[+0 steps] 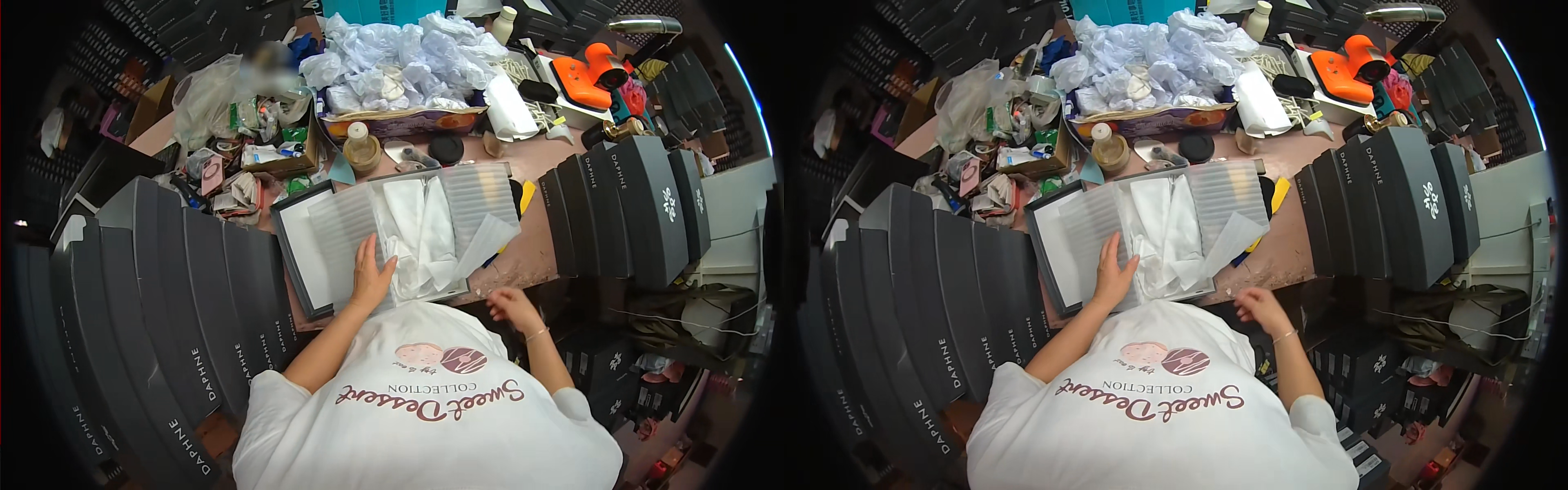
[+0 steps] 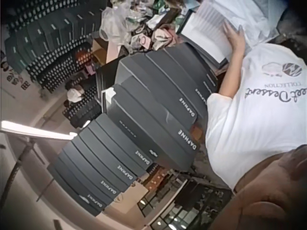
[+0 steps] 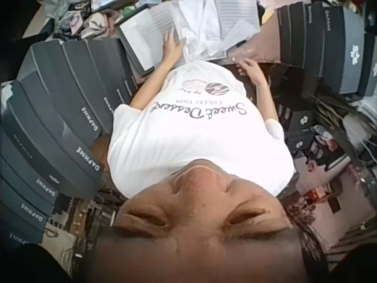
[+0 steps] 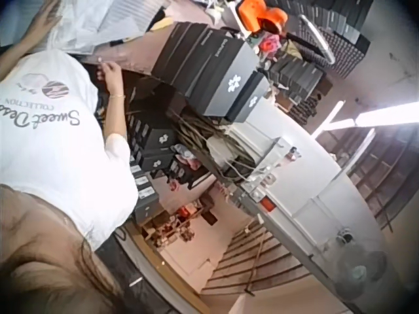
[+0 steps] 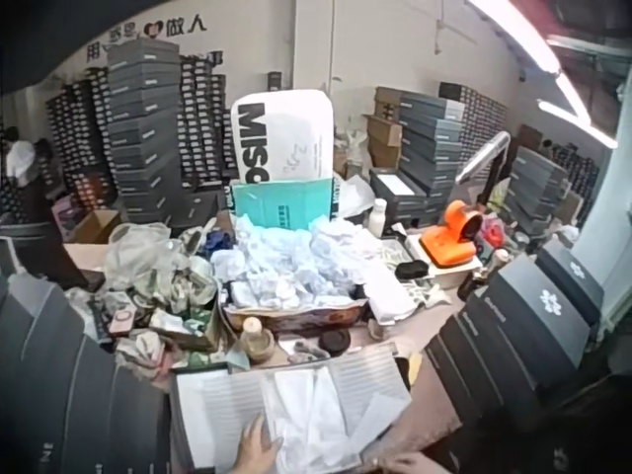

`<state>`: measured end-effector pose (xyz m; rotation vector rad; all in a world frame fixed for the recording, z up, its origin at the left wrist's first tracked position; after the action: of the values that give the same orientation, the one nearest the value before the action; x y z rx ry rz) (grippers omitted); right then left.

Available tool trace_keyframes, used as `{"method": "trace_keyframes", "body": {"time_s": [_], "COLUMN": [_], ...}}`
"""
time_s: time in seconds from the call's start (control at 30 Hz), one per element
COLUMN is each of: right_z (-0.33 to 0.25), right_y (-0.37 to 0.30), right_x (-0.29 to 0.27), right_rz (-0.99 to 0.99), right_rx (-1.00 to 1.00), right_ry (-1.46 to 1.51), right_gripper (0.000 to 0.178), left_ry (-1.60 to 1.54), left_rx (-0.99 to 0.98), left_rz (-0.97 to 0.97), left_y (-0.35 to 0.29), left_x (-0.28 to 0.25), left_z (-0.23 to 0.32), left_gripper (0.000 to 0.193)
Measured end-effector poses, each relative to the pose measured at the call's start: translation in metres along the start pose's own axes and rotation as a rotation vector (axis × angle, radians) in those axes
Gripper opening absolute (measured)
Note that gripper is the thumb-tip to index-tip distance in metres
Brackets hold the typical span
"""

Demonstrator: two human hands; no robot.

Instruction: Packaging silver high-heeled shoes into boxes, including wrapping with tissue and applying labels.

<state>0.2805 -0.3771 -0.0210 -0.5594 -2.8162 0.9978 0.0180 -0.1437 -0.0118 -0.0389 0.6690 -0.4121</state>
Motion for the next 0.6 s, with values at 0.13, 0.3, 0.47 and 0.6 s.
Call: {"method": "trace_keyframes", "body": {"time_s": [0.13,0.3,0.47,0.6], "right_z": [-0.093,-0.136,-0.116,-0.102], "right_y": [-0.016,0.033,0.023,0.01], "right_x": [0.096,0.111,0.073,0.095], "right_rz": [-0.288,0.143,0.024,-0.216], "right_rx": [-0.343,-0.921,-0.647,-0.474], "right_ry": [0.073,-0.831,-0.592,0.14], "right_gripper": [0.032,0.056,0.078,0.097], "left_ry": [-0.016,0.087,-0.089,-0.441], "left_rx": [-0.155,-0.269,-0.145,-0.14], "left_rz": [-0.036,-0.204,-0.101,-0.193], "left_y": [0.013,0.048,0.023,0.0], "left_x": [0.027,0.023,-0.025,-0.046], "left_z": [-0.016,-0.035,0.011,0.021], "left_gripper": [0.062,0.044,0.034,0.046]}}
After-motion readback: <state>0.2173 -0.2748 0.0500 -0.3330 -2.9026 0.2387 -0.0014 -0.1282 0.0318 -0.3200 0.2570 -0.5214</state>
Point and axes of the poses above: each hand's wrist, its own y-axis towards the middle knuckle, its own x-axis out of the palm, z = x × y, the point moved 6 cm from there along y, towards the middle knuckle, and after that the axes turned 9 degrees about -x, right-handed, at the moved point
